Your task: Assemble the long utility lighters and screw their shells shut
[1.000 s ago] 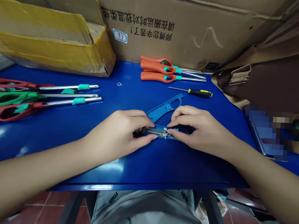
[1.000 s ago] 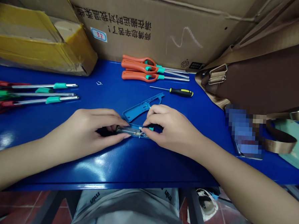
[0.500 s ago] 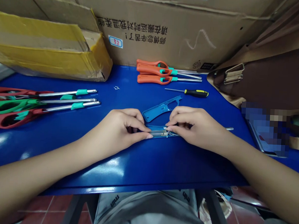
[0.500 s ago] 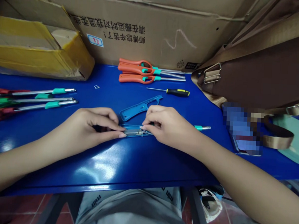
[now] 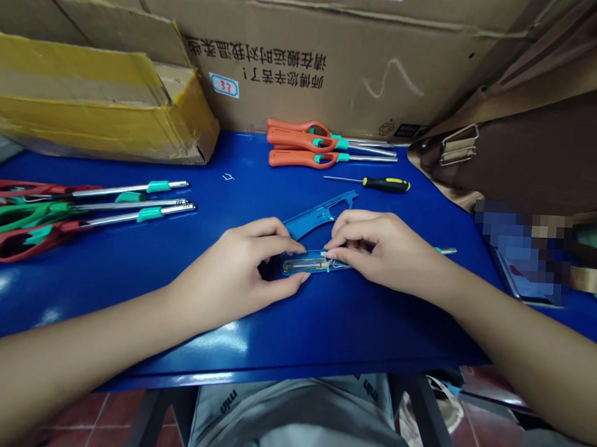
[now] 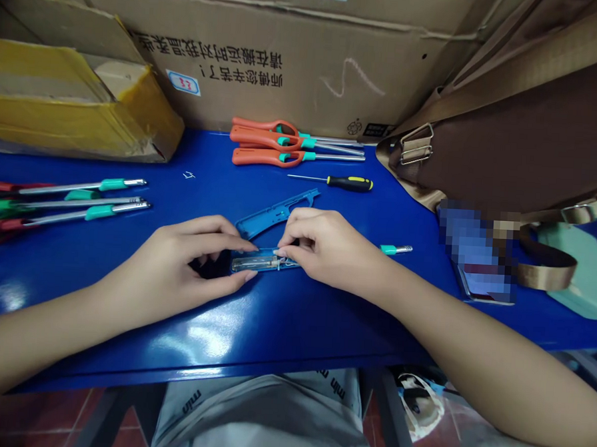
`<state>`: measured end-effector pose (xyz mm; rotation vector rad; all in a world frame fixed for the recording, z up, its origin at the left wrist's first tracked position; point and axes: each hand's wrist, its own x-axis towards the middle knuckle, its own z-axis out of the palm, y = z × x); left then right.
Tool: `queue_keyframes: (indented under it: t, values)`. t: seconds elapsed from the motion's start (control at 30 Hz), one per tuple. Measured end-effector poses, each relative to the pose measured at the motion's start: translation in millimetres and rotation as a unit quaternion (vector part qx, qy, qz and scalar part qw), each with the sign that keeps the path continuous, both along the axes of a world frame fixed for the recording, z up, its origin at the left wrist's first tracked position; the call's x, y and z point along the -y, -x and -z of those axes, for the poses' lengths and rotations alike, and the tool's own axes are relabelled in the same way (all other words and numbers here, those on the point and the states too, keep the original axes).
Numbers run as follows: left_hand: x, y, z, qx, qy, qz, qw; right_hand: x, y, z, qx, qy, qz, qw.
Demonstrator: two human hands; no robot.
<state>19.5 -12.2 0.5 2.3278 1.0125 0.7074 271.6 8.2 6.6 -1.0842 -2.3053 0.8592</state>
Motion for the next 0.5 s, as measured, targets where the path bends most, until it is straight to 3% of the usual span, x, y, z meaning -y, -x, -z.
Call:
queue_keyframes:
  t: [0.17,0.33,0.5]
  values:
    - [1.6,-4.9,3.2,0.015,0.021,0.007,1.000,0.2,2.2,1.9,-0.007,-0.002,0.001,1.000]
    - [2.0,-9.1,6.4,0.058,0.099,-0.046,0.992,0.8,2.7,2.1,-0.010,-0.003,0.001,1.000]
    - [4.2,-10.8,9.7,0.067,0.115,-0.073,0.988,1.5,3.7,2.6,-0.014,-0.014,-0.001,1.000]
